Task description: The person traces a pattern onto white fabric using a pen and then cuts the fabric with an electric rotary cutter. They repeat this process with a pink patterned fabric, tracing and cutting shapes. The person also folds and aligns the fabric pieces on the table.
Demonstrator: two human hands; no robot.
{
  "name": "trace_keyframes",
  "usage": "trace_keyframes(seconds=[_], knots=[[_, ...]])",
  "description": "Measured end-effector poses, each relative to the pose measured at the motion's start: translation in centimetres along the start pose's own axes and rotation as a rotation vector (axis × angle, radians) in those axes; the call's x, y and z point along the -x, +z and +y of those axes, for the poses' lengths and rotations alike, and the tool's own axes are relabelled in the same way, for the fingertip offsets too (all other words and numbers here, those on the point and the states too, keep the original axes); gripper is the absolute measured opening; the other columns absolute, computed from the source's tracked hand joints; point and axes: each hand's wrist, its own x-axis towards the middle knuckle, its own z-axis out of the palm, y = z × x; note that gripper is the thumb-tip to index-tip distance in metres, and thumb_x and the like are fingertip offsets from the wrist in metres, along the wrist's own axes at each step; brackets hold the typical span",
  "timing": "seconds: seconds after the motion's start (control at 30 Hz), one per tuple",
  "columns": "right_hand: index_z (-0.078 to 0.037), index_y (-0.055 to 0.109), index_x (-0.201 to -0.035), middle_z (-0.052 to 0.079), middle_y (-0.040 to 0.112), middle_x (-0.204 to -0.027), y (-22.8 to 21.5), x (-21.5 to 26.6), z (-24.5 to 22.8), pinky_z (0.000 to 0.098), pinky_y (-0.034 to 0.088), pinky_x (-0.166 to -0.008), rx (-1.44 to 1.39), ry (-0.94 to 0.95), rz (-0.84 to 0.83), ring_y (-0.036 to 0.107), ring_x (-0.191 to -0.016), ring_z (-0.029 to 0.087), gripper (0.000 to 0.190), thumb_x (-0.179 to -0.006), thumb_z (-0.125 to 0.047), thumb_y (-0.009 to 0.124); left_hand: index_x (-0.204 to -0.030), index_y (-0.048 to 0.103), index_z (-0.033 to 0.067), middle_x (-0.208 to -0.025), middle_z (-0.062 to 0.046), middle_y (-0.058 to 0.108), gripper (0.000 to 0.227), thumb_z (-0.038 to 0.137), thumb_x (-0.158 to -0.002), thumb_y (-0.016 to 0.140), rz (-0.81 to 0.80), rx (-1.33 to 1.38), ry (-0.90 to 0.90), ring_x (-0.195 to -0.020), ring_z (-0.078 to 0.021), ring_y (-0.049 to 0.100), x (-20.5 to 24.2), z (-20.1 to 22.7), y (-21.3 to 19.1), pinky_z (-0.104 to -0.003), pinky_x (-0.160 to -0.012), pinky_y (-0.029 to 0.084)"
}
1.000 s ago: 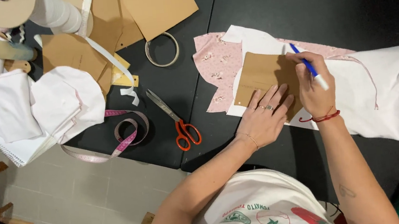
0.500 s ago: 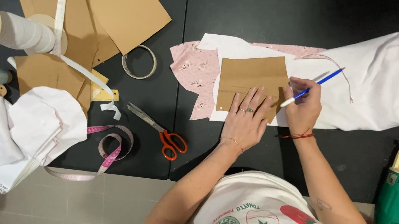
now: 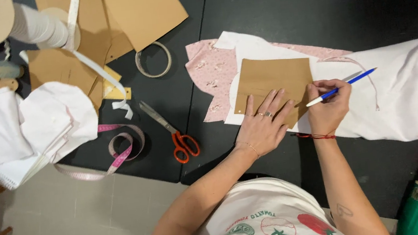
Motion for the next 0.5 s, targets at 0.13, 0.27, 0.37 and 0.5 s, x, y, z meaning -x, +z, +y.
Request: trace_keyframes(seconds=[0.13,0.27,0.37,0.5], knots=[[-0.001,0.042,-0.091,0.017,0.059,-0.080,0.09,0.01,-0.29,0.0257,0.047,-0.065,0.004,-0.037,0.005,0.060,-0.069,0.019,0.031,-0.080,0.009,0.069,-0.132,0.027,0.0240,-0.143,-0.005,0.017,0.049,0.039,-0.086,0.037,-0.007,-0.015,-0.006,-0.133,-0.0192,0.013,-0.06,-0.14,-0.49,-0.054,-0.105,0.008],[-0.001,0.042,-0.090,0.016,0.060,-0.080,0.04,0.06,-0.34,0.0248,0.047,-0.064,0.023,-0.067,0.018,0.058,-0.068,0.019,0.031,-0.080,0.009,0.069,-0.132,0.026,0.0239,-0.142,-0.006,0.017,0.051,0.038,-0.085,0.039,0.007,-0.013,-0.005,-0.133,-0.0198,0.013,-0.05,-0.14,-0.25,-0.055,-0.104,0.008],[-0.001,0.041,-0.090,0.015,0.060,-0.080,0.06,0.13,-0.25,0.0249,0.046,-0.064,0.031,-0.072,0.018,0.057,-0.069,0.018,0.030,-0.081,0.008,0.068,-0.132,0.027,0.0237,-0.142,-0.006,0.017,0.051,0.038,-0.085,0.039,0.012,-0.002,-0.005,-0.133,-0.0201,0.013,-0.08,-0.14,-0.23,-0.055,-0.104,0.008],[-0.002,0.040,-0.090,0.016,0.060,-0.081,0.09,0.26,-0.50,0.0259,0.046,-0.064,0.029,-0.076,0.014,0.056,-0.069,0.019,0.030,-0.082,0.007,0.068,-0.130,0.029,0.0229,-0.142,-0.006,0.016,0.048,0.036,-0.085,0.039,0.007,0.015,-0.010,-0.133,-0.0205,0.012,-0.09,-0.24,-0.71,-0.056,-0.104,0.005]])
